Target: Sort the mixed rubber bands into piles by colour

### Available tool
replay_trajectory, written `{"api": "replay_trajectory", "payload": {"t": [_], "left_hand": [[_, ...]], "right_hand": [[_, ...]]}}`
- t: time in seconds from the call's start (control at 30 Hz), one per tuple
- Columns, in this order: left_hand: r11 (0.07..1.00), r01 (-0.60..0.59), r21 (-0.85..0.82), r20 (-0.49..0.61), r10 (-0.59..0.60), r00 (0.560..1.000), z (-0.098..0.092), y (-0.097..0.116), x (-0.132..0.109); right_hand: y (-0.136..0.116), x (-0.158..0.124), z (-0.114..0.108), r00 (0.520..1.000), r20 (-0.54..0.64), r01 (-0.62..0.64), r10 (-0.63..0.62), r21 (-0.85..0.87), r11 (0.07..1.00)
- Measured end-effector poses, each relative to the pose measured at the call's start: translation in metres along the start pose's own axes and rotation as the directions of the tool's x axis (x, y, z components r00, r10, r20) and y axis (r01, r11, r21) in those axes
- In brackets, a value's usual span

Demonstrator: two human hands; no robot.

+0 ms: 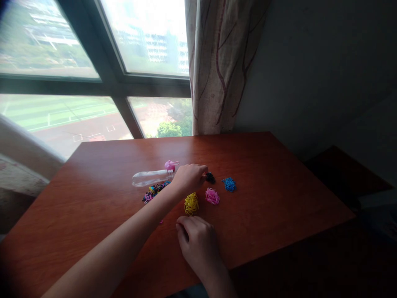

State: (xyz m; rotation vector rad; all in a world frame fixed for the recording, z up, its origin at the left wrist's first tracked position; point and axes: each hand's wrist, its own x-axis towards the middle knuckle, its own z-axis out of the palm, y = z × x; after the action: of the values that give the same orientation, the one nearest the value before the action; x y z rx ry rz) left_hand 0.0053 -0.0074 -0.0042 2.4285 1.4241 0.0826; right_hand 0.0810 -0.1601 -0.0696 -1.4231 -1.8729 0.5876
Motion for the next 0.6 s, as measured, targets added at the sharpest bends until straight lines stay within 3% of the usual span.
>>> {"api": "replay_trajectory", "payload": {"t": [0.13, 0.3, 0.37, 0.47, 0.6], "left_hand": [[0.999, -0.019, 0.033, -0.03, 0.02, 0.999, -0.01, -0.014, -0.029], [0.999, -0.036, 0.038, -0.081, 0.039, 0.996, -0.018, -0.042, -0.087], [0.999, -0.037, 0.019, -0.091, 0.038, 0.995, -0.013, -0.055, -0.111], [0.995, -0.016, -0.094, -0.197, -0.003, 0.98, 0.003, -0.073, -0.143], [0.978, 0.004, -0.208, -0.305, -0.069, 0.95, 0.028, -0.093, -0.171]], "right_hand": [[0.0, 0.0, 0.0, 1.0, 0.013, -0.004, 0.004, -0.039, 0.999], [-0.002, 0.0, 0.001, 1.0, 0.03, -0.004, 0.007, -0.084, 0.996], [-0.004, 0.001, 0.002, 0.999, 0.048, -0.002, 0.007, -0.111, 0.994], [-0.01, 0.005, 0.005, 0.997, 0.074, -0.003, 0.013, -0.135, 0.991], [-0.021, 0.012, 0.013, 0.994, 0.108, 0.009, 0.008, -0.159, 0.987]]}}
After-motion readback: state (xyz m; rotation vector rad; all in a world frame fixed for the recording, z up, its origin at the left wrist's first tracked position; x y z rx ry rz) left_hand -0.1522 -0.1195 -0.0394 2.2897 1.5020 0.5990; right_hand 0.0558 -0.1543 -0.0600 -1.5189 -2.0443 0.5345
